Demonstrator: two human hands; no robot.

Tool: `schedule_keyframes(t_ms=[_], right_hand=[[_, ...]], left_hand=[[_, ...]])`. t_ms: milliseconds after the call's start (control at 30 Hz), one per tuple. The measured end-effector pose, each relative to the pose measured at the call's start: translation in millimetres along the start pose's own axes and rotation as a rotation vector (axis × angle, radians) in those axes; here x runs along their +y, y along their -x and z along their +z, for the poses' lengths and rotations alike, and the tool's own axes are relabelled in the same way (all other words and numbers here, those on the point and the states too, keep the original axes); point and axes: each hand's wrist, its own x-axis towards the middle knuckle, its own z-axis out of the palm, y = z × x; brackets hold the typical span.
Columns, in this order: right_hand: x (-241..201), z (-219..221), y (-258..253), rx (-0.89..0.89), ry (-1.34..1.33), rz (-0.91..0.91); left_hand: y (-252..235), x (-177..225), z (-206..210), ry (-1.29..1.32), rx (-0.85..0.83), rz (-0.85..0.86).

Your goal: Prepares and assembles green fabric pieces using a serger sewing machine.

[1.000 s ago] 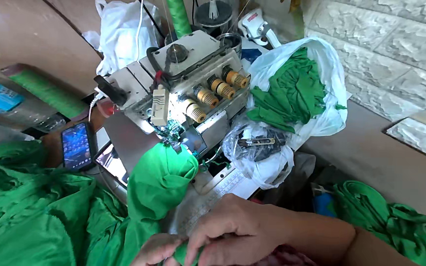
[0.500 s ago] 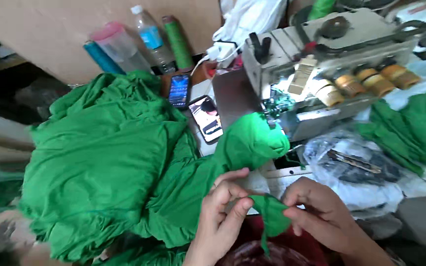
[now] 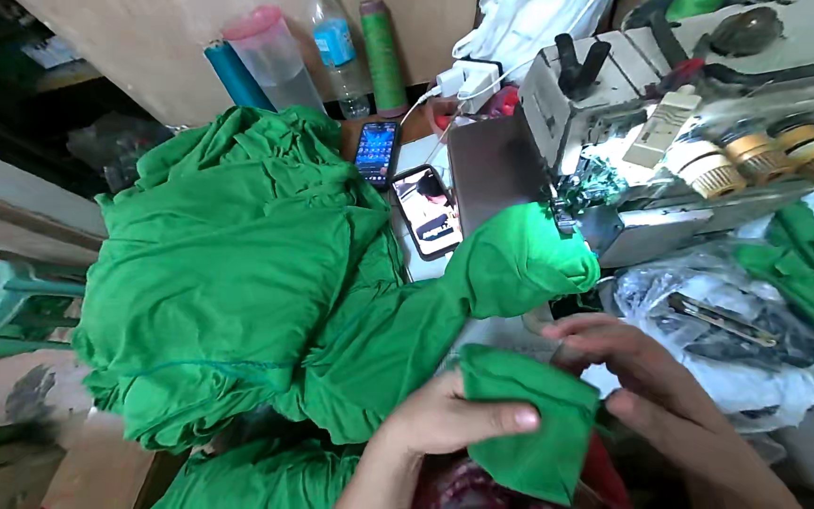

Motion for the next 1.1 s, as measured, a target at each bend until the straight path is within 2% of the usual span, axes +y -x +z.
schedule_keyframes(t_ms=[67,167,267,433,500,600,767,1100], right_hand=[[-2.2,-0.6,-3.5,0.005,0.108,-0.068],[-0.5,11.3,-9.1,0.044,0.271,-0.181],[-1.2,15.8,-12.2,0.096,0.281,-0.249],[-9.9,16.5,-12.6,0.125,0.285,-0.290],[-11.5,19.0,-13.2,0.099,0.298,-0.299],[-10.8,21.0,-13.5,0.012,0.273,-0.312],[-7.9,20.9,-11.6,-0.081,0.235,-0.259],[-3.5,26.8,-12.4,-0.025,0.210,-0.205]], left_hand=[[0.7,2.6,-1.3,0.075,0.043,-0.020],[-2.4,-0.5,3.5,0.089,-0.035,-0.047],[-2.7,-1.0,5.9,0.103,-0.037,-0.055],[-3.7,2.4,6.0,-0.076,0.276,0.016],[-6.7,1.0,2.4,-0.077,0.341,0.077],[-6.6,3.4,0.5,-0.182,0.415,0.076],[-3.8,4.9,-3.1,-0.418,0.384,0.182],[5.5,9.4,9.3,-0.633,0.365,0.175]])
